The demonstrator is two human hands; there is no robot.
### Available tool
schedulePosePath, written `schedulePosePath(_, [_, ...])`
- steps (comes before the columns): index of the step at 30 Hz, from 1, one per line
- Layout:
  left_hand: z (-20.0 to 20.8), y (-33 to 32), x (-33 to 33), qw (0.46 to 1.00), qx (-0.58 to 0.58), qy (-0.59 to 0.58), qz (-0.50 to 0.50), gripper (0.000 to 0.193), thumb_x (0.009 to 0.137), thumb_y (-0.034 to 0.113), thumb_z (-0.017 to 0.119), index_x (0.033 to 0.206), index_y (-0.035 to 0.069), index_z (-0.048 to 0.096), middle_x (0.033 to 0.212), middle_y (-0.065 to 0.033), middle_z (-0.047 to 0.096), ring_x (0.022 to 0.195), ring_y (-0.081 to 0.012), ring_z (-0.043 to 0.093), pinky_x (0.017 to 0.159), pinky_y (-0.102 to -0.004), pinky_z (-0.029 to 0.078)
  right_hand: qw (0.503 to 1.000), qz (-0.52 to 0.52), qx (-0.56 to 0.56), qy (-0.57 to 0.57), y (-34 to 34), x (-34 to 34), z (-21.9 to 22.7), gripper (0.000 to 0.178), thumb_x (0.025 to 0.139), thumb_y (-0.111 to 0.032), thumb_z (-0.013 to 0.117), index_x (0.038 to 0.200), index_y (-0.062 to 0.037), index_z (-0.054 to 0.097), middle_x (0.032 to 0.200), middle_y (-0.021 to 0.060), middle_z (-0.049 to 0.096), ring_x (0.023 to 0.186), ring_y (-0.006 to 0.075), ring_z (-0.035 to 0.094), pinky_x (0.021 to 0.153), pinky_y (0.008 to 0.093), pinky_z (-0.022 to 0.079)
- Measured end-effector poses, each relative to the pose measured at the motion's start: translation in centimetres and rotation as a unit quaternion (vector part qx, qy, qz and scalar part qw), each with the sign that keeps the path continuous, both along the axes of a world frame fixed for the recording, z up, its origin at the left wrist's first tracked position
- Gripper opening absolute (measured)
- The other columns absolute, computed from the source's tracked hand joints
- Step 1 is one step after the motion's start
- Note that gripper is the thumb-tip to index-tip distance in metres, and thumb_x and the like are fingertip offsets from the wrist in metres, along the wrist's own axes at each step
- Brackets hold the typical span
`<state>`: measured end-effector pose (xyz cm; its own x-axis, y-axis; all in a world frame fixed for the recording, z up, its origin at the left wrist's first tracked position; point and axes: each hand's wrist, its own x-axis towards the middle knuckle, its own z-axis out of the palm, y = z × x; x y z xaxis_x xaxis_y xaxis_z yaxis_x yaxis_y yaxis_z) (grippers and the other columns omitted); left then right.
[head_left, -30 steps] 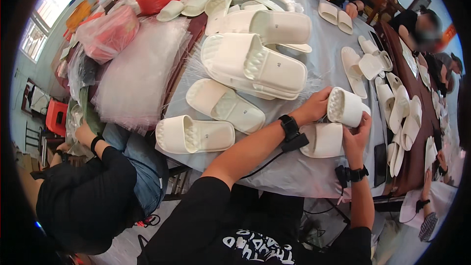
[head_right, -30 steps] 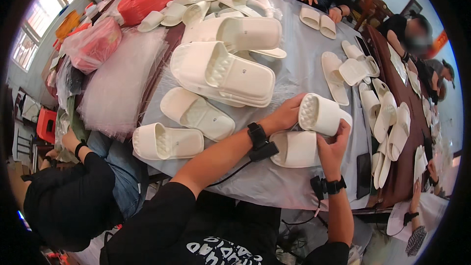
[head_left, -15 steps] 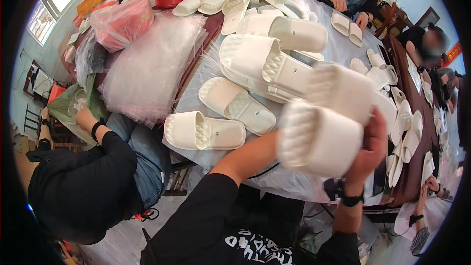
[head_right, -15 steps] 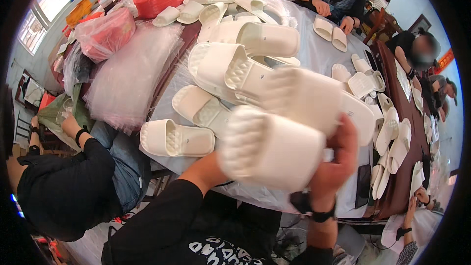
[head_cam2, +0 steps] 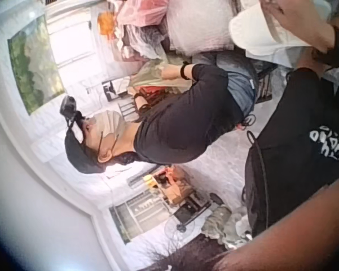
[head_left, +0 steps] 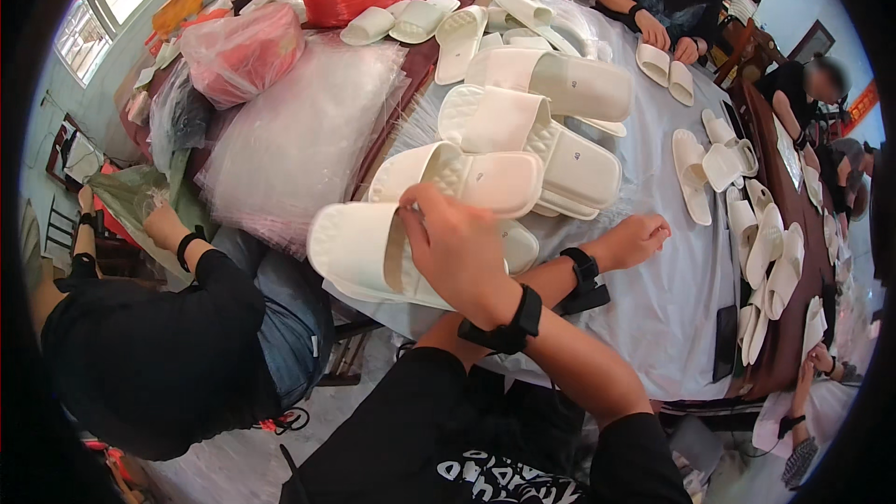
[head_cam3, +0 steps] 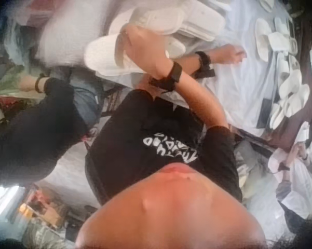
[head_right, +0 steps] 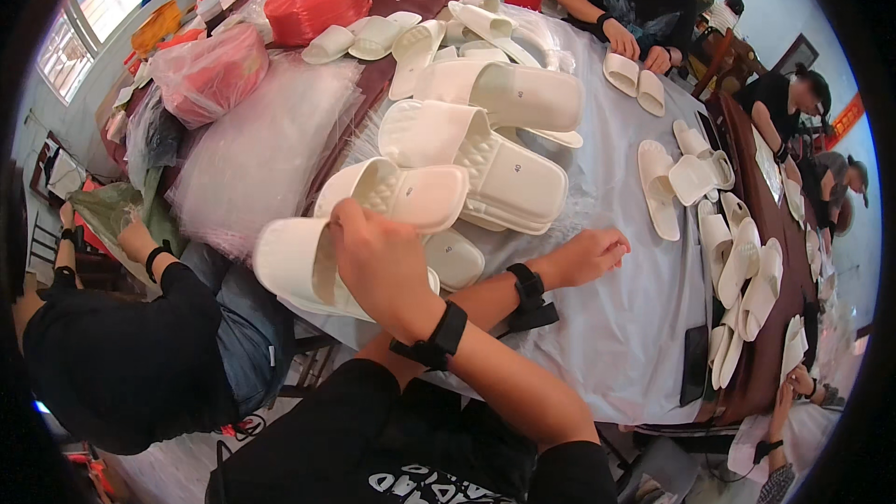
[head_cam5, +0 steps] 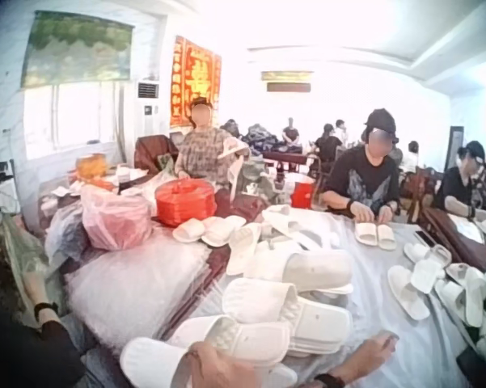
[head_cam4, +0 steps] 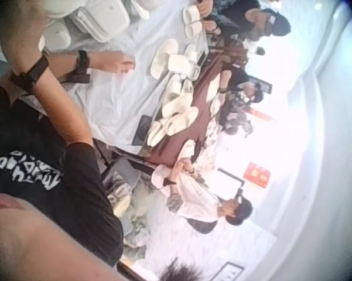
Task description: Inspecting and assembling components of white slippers at a production table.
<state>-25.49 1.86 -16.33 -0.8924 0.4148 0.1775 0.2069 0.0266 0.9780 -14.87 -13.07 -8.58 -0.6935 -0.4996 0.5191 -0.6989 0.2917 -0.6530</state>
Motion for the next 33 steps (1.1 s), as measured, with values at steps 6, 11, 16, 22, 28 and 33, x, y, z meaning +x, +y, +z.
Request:
schedulePosePath(6, [-1.2,-0.1,-0.6,0.997,0.035,0.071,0.001,0.032,0.106,0.028,0.05,0.114,0.002,0.065,0.097,-0.0156,0.073,0.09,-0.0304,0.069,0.084,-0.0411,0.051,0.99,0.025,0.135,-0.015,-0.1,0.6,-1.8,0.015,0.09,-0.006,0.064,0.1,-0.0027,0.052,0.079,0.018,0.067,0.071,0.0353,0.07,0.06,0.0453,0.053])
schedulePosePath(11, [-0.4,0.1,-0.1,0.998,0.001,0.059,0.015,0.031,0.106,0.027,0.051,0.114,0.002,0.066,0.097,-0.0161,0.073,0.091,-0.031,0.069,0.085,-0.0415,0.051,0.978,0.021,0.207,0.007,0.9,0.1,-1.7,0.021,0.087,-0.008,0.068,0.101,-0.0024,0.052,0.086,0.0154,0.067,0.076,0.0355,0.07,0.062,0.0439,0.054])
schedulePosePath(16, [-0.1,0.5,-0.3,0.998,-0.025,0.06,-0.001,0.032,0.107,0.029,0.05,0.118,0.004,0.066,0.103,-0.0181,0.072,0.096,-0.0303,0.069,0.086,-0.0432,0.051,0.981,0.008,0.191,-0.026,2.8,-1.5,-3.3,0.027,0.087,-0.011,0.071,0.107,-0.0016,0.055,0.102,0.0192,0.065,0.083,0.0386,0.069,0.068,0.0471,0.055])
schedulePosePath(22, [-1.3,0.0,-0.6,0.998,-0.007,0.061,-0.007,0.031,0.107,0.028,0.049,0.12,0.003,0.064,0.101,-0.0158,0.072,0.09,-0.0269,0.068,0.083,-0.0399,0.052,0.983,0.019,0.124,-0.136,5.2,-1.7,-3.2,0.038,0.088,-0.01,0.072,0.123,-0.0035,0.057,0.117,0.022,0.059,0.093,0.0436,0.066,0.079,0.0495,0.055])
schedulePosePath(28, [-2.5,0.7,-1.3,0.998,0.008,0.064,-0.023,0.03,0.107,0.026,0.049,0.121,0.003,0.062,0.099,-0.0135,0.071,0.085,-0.0236,0.068,0.08,-0.0367,0.053,0.968,0.121,0.006,-0.22,7.6,-1.2,-0.5,0.051,0.085,-0.008,0.078,0.132,-0.0058,0.058,0.119,0.0175,0.06,0.098,0.0349,0.064,0.082,0.0441,0.054])
schedulePosePath(33, [-3.0,1.0,-2.0,0.997,0.019,0.068,-0.037,0.029,0.107,0.025,0.049,0.122,0.002,0.06,0.097,-0.0116,0.07,0.08,-0.0208,0.067,0.078,-0.034,0.054,0.991,0.128,0.044,-0.006,9.7,-1.1,0.4,0.046,0.081,-0.006,0.08,0.124,-0.0065,0.065,0.117,0.0151,0.065,0.104,0.0352,0.064,0.09,0.041,0.053])
